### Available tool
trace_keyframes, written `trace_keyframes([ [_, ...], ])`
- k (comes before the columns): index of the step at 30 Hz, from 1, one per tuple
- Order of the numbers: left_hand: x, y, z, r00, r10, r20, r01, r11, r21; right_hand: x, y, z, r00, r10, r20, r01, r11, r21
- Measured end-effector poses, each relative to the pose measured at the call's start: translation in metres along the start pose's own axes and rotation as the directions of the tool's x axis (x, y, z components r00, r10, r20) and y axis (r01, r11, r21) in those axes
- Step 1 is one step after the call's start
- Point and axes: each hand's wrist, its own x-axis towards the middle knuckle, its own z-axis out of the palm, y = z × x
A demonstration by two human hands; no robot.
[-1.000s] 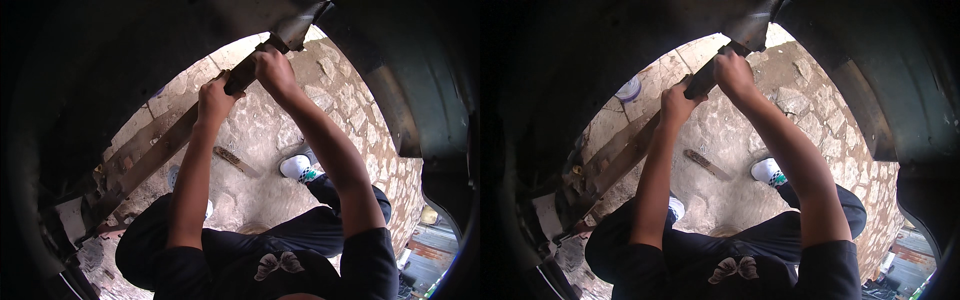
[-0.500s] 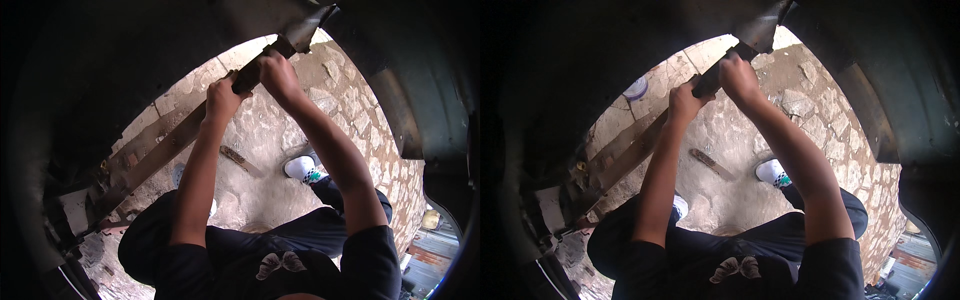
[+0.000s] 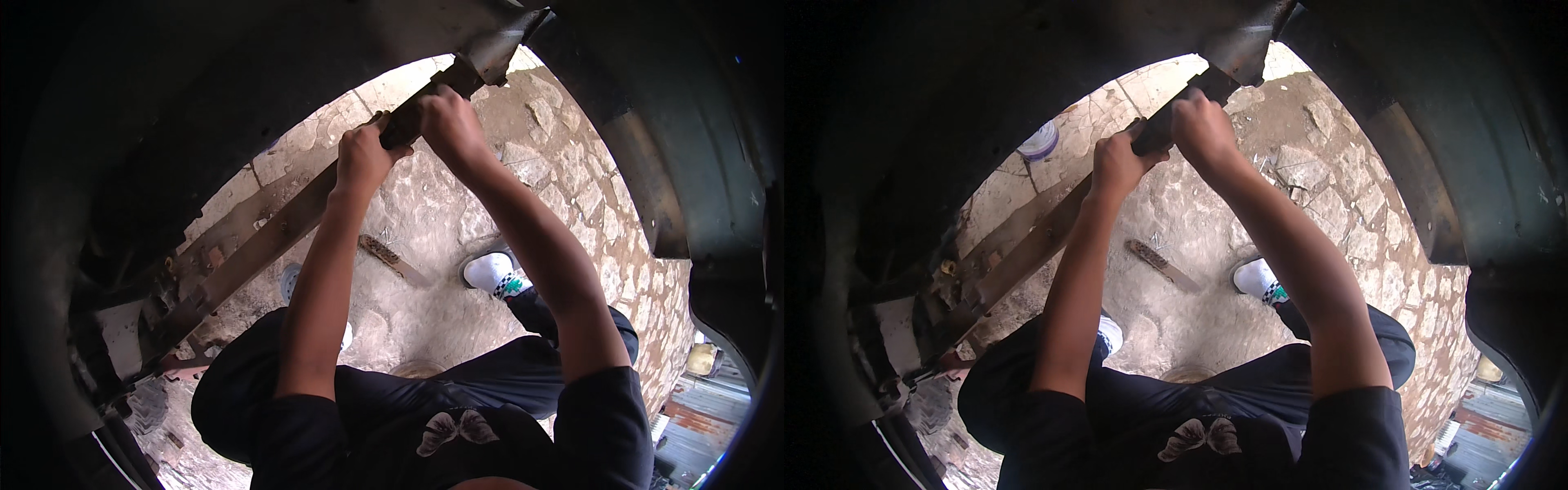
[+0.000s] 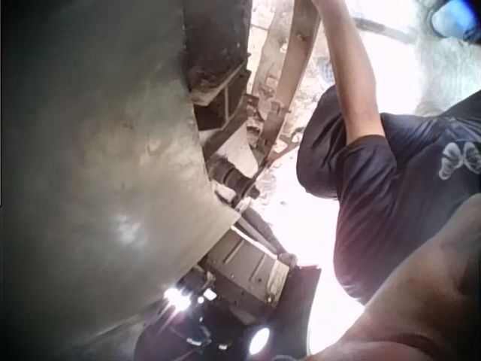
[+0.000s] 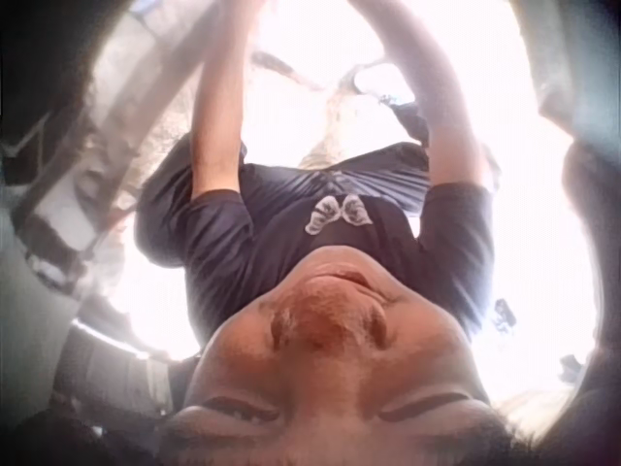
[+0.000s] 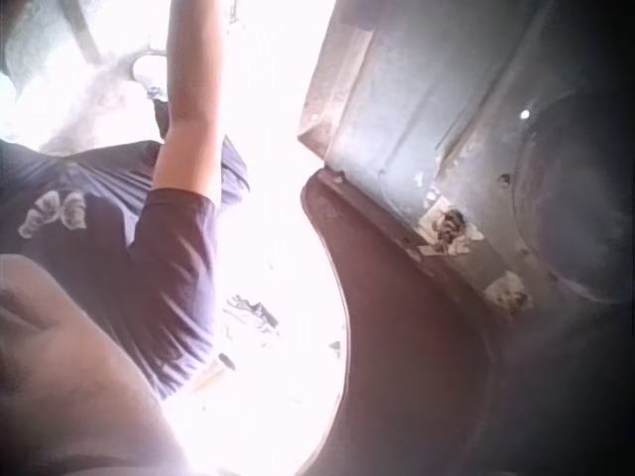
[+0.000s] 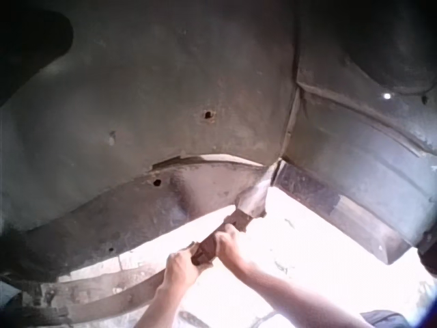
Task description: The person sits on the ground and assembles a metal frame by hand. They insert small metal pieces into slots on the frame and use a hammer to tap them into place.
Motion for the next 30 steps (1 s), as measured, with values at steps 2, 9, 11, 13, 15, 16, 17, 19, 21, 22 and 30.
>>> trace_keyframes([
  [2, -0.005, -0.006, -0.001, 1.0, -0.002, -0.015, 0.002, 1.0, -0.002, -0.024, -0.002, -0.004, 1.0, 0.004, 0.015, -0.004, 1.0, -0.002],
  [9, 0.001, 0.001, -0.015, 0.985, 0.039, 0.167, -0.039, 0.999, 0.002, 0.008, -0.007, 0.013, 0.998, 0.056, -0.008, -0.055, 0.998, 0.04],
  [11, 0.004, -0.009, -0.024, 0.979, 0.057, 0.197, -0.055, 0.998, -0.013, 0.019, -0.017, 0.013, 0.995, 0.092, 0.025, -0.092, 0.995, 0.022],
  [13, 0.004, -0.006, -0.029, 0.973, 0.029, 0.23, -0.027, 1.0, -0.013, 0.016, -0.017, 0.012, 0.993, 0.105, 0.044, -0.106, 0.994, 0.008],
  [15, 0.002, -0.005, -0.033, 0.972, 0.024, 0.233, -0.018, 0.999, -0.029, -0.006, -0.01, 0.005, 0.998, 0.062, 0.025, -0.063, 0.997, 0.035],
  [16, 0.0, -0.006, -0.034, 0.972, -0.004, 0.234, 0.013, 0.999, -0.039, -0.018, -0.01, 0.002, 0.999, 0.041, 0.023, -0.042, 0.998, 0.053],
  [17, -0.002, -0.008, -0.036, 0.971, -0.033, 0.236, 0.045, 0.998, -0.049, -0.029, -0.011, 0.0, 0.998, 0.051, 0.034, -0.053, 0.996, 0.065],
  [19, -0.005, -0.012, -0.032, 0.974, -0.071, 0.216, 0.093, 0.991, -0.094, -0.045, -0.012, -0.005, 0.996, 0.077, 0.053, -0.081, 0.993, 0.083],
  [21, -0.002, -0.016, -0.029, 0.983, -0.019, 0.184, 0.034, 0.996, -0.078, -0.031, -0.011, 0.002, 0.999, 0.04, 0.009, -0.04, 0.996, 0.076],
  [22, -0.003, -0.015, -0.025, 0.984, 0.007, 0.18, 0.007, 0.997, -0.076, -0.026, -0.009, 0.005, 1.0, 0.03, -0.006, -0.03, 0.997, 0.068],
  [30, 0.005, -0.021, -0.034, 0.965, -0.056, 0.254, 0.085, 0.991, -0.103, 0.006, -0.027, 0.001, 0.986, 0.081, 0.144, -0.086, 0.996, 0.032],
])
